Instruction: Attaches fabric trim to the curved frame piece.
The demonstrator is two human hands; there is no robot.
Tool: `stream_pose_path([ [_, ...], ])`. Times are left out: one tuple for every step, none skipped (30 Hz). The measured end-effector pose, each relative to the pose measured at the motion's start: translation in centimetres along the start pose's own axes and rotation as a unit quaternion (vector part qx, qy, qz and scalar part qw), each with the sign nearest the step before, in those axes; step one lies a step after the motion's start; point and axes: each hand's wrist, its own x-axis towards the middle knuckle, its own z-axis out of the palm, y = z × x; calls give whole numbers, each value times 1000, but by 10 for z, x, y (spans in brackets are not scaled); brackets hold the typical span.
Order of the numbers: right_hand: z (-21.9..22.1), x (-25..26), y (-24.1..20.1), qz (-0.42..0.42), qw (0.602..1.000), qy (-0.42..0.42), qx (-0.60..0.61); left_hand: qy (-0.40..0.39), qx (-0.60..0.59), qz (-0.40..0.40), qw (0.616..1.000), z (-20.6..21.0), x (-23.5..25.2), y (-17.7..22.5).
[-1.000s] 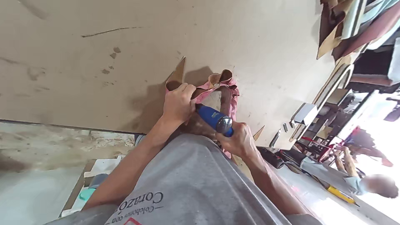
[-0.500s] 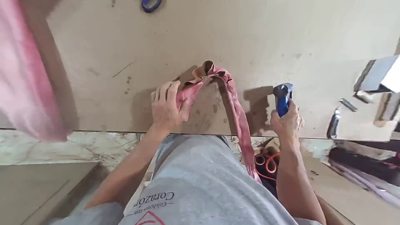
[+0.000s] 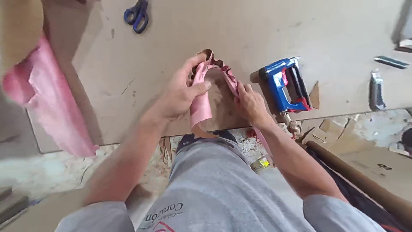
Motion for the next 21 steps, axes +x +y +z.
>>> stream_pose_path([
  [-2,-8,2,5,1000,-9,4,-42,-26,19,999,-1,4,15],
  [-4,-19,1,10,1000,-25,8,-79,-49,35,995,0,4,28],
  [-7,-34,-3,9,999,-46,13,-117,-68,52,989,1,2,40],
  [-11,-48,-10,6,997,-71,22,-153,-83,73,982,2,-2,50],
  [-15,-62,-17,0,995,-95,30,-191,-95,92,973,3,-4,57],
  [-18,-74,-24,-12,992,-120,40,-218,-105,113,964,4,-6,63],
  [-19,-85,-29,-34,988,-142,50,-233,-116,125,957,2,-6,68],
  [-16,-93,-32,-60,984,-158,54,-235,-124,146,953,-2,-5,71],
  [-12,-102,-35,-86,981,-164,59,-229,-118,173,951,-8,-5,74],
  [-8,-111,-39,-110,980,-153,65,-214,-103,201,950,-17,-6,76],
  [-4,-118,-45,-124,980,-139,71,-195,-86,230,950,-26,-9,79],
  [-7,-124,-54,-121,979,-146,75,-186,-64,262,945,-34,-15,81],
  [-13,-126,-64,-98,977,-172,75,-202,-33,295,933,-42,-22,83],
  [-17,-129,-72,-74,977,-191,67,-237,4,326,915,-49,-32,82],
  [-19,-132,-77,-63,976,-205,50,-277,54,348,894,-53,-43,78],
  [-24,-135,-82,-50,972,-228,28,-312,121,361,870,-55,-55,74],
  [-27,-138,-85,-45,970,-240,9,-334,196,370,844,-54,-67,69],
  [-27,-141,-85,-47,969,-242,5,-346,265,372,820,-50,-77,61],
  [-24,-145,-82,-50,968,-246,9,-352,326,367,797,-45,-85,52],
  [-20,-151,-78,-46,963,-265,12,-354,377,364,775,-39,-93,40],
  [-15,-159,-74,-29,955,-296,14,-351,413,366,756,-33,-100,26],
])
